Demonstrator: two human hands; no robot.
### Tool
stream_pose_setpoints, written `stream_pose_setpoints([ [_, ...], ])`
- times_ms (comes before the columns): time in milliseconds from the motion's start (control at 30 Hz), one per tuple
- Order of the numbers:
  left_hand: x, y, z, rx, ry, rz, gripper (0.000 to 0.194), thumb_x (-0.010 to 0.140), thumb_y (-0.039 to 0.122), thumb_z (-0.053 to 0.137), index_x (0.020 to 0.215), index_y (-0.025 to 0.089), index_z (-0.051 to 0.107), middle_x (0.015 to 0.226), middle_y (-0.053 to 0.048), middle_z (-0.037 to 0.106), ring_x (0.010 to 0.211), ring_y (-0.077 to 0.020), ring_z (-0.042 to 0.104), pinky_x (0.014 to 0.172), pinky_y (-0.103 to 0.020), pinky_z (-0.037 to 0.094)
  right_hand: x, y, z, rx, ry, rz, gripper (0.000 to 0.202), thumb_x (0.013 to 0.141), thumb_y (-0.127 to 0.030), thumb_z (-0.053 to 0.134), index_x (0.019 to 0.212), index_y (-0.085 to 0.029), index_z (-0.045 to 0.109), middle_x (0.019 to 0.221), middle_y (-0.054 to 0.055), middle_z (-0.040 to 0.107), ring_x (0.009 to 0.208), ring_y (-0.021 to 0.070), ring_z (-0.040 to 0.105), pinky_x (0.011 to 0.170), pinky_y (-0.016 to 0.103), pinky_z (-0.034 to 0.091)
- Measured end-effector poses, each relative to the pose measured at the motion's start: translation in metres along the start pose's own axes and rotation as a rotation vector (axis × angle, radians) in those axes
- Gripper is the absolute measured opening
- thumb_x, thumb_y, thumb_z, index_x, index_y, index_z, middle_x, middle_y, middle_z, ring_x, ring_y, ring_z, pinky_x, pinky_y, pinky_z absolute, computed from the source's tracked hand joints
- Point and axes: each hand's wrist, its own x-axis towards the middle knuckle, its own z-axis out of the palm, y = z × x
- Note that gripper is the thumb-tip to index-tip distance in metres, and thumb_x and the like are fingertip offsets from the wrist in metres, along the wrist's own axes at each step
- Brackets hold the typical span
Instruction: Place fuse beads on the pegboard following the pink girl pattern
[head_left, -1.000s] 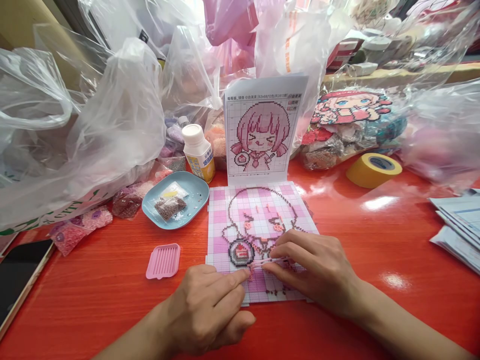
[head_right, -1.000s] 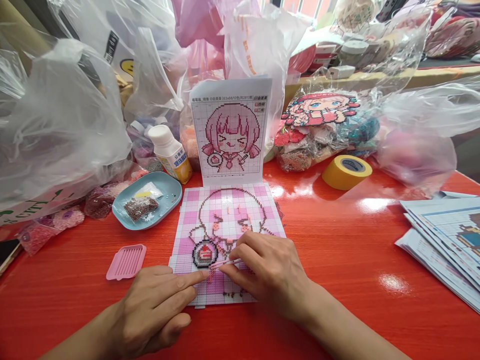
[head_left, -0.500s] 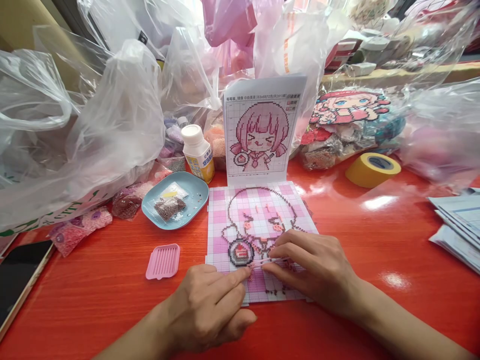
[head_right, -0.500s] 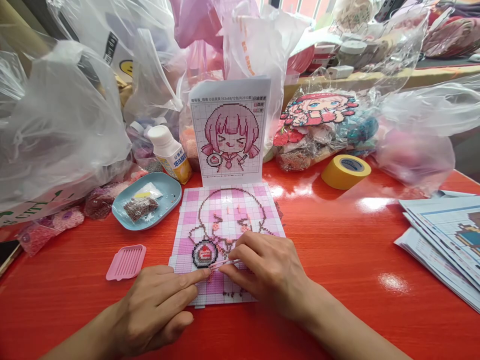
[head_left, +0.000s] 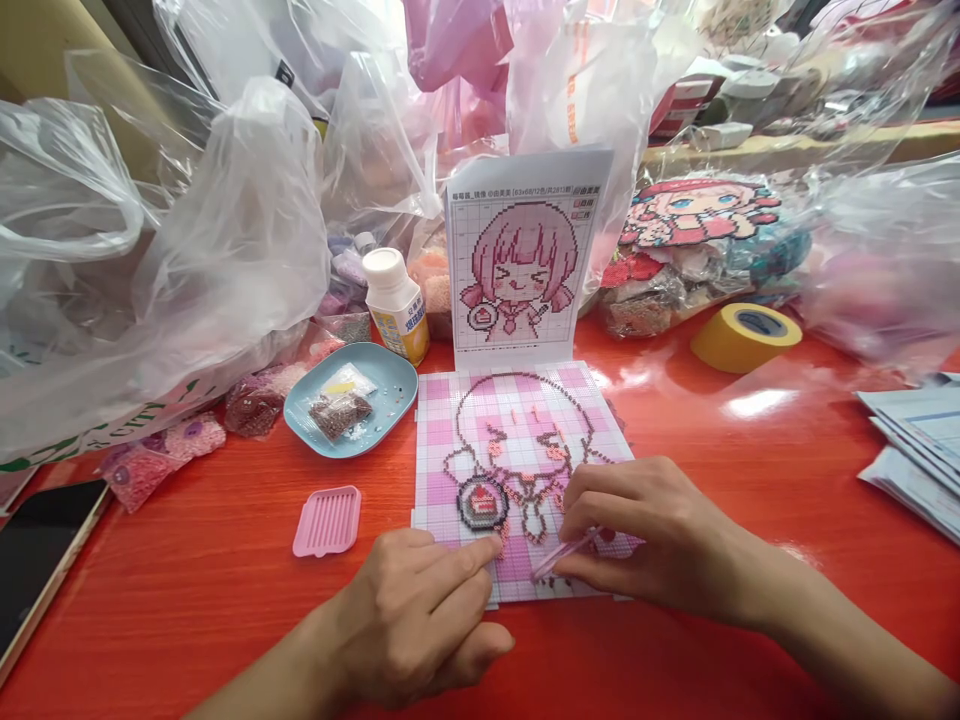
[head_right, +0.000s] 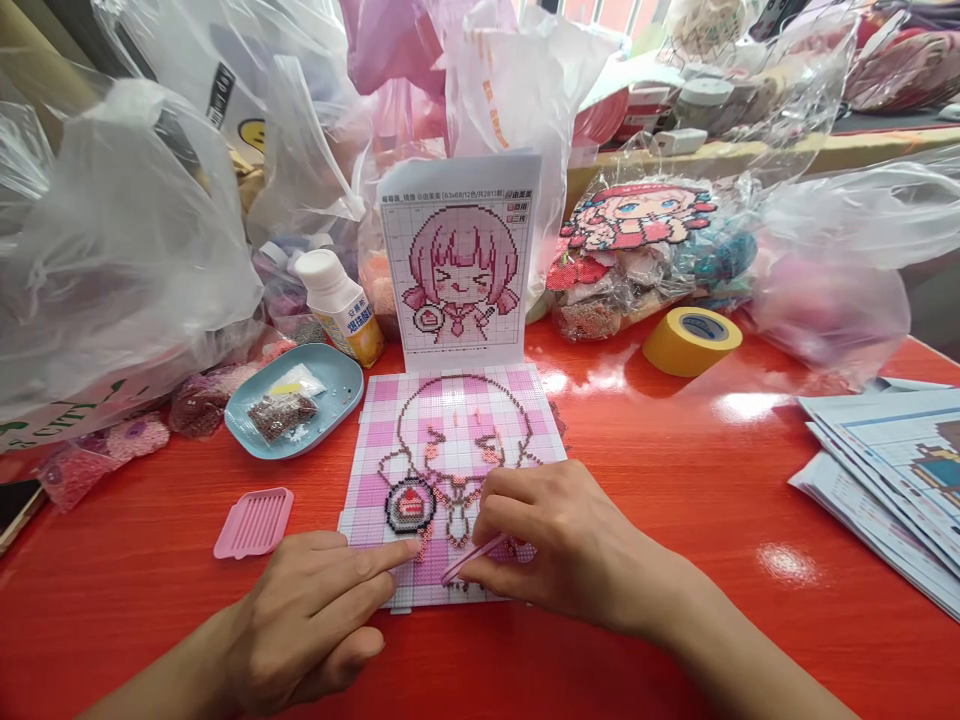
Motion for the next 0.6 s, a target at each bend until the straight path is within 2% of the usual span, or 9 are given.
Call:
stream_pose_setpoints([
  [200, 0.0017, 0.0, -0.0012, 0.01, 0.01, 0.001, 0.049, 0.099, 0.027, 0.025, 0.07, 0.011, 0.061, 0.081, -0.013, 0.075, 0.046, -0.0135, 0.058, 0.035, -0.028, 0.034, -0.0004, 0.0021, -0.0024, -0.038, 0.014, -0.008, 0.018, 0.086, -0.031, 0.062, 0.074, -0.018, 0.059, 0.064, -0.002, 0.056, 0.054, 0.0077, 0.05, 0.049, 0.022, 0.034],
  [600, 0.0026, 0.0004, -0.002, 0.006, 0.013, 0.009, 0.049, 0.099, 0.026, 0.026, 0.07, 0.01, 0.061, 0.08, -0.014, 0.075, 0.047, -0.0138, 0.059, 0.034, -0.028, 0.035, 0.0006, 0.0001, -0.0005, -0.045, -0.018, 0.005, 0.021, 0.086, -0.031, 0.062, 0.072, -0.017, 0.06, 0.064, -0.001, 0.056, 0.054, 0.0081, 0.05, 0.048, 0.023, 0.034],
])
